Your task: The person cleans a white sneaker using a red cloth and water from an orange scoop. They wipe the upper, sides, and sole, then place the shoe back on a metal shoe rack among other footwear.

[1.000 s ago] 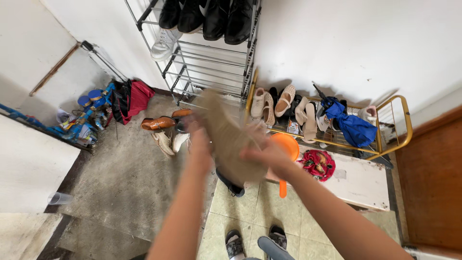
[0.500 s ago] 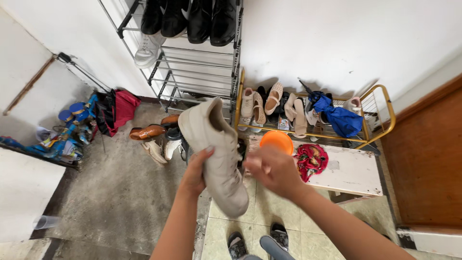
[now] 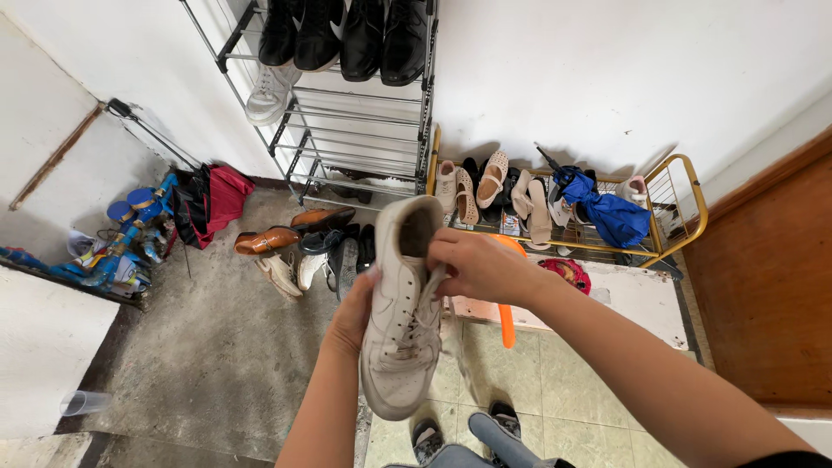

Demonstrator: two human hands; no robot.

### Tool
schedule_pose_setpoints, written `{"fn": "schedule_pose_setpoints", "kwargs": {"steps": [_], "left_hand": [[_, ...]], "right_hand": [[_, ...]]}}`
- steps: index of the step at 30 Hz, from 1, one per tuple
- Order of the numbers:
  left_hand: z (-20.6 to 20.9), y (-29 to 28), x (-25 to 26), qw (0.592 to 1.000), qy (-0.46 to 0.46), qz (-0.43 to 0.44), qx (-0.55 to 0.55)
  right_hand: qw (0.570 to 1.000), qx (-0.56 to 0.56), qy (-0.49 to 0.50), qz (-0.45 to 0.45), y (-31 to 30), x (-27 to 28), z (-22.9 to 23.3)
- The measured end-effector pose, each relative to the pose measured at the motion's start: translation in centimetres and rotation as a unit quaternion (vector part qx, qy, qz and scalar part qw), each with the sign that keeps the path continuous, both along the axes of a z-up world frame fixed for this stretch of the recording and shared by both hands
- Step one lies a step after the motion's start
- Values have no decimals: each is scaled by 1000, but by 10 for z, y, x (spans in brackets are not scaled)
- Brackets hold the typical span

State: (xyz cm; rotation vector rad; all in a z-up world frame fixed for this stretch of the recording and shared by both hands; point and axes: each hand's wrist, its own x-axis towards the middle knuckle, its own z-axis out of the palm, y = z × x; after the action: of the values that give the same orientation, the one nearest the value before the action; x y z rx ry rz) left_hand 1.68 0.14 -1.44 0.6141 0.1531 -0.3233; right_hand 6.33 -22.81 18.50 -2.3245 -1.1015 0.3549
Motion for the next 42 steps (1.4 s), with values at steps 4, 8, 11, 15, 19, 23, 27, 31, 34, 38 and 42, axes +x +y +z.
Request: {"fn": "schedule_pose_setpoints", "kwargs": {"steps": [4, 8, 11, 15, 19, 23, 27, 31, 34, 38, 42], "left_hand": [[16, 7, 19, 924, 8, 311, 221], [50, -1, 20, 855, 88, 336, 385], [78, -28, 25, 630, -38, 266, 729], [97, -72, 22, 604, -378, 235, 661], [95, -81, 17, 464, -461, 139, 744], [84, -74, 17, 521, -394, 41, 756], [82, -63, 30, 511, -433, 10, 743], [90, -59, 31, 508, -448, -13, 735], [99, -75, 31, 473, -447, -5, 760], [108, -98, 27, 489, -432, -9, 758], [109, -109, 22, 461, -588, 74, 660]], "right_hand": [[999, 11, 16, -45, -12, 8, -24], [997, -23, -48, -55, -21, 21, -41], [995, -58, -48, -59, -24, 33, -48], [991, -88, -99, -25, -31, 42, -55], [985, -103, -136, 34, -44, 44, -57], [971, -83, -206, 90, -61, 42, -56], [973, -111, -193, 59, -70, 39, -58], [977, -126, -162, 50, -66, 30, -68], [978, -77, -182, 62, -67, 34, -71], [986, -75, -146, 43, -74, 44, -75], [990, -128, -43, -35, -96, 64, -74]]}}
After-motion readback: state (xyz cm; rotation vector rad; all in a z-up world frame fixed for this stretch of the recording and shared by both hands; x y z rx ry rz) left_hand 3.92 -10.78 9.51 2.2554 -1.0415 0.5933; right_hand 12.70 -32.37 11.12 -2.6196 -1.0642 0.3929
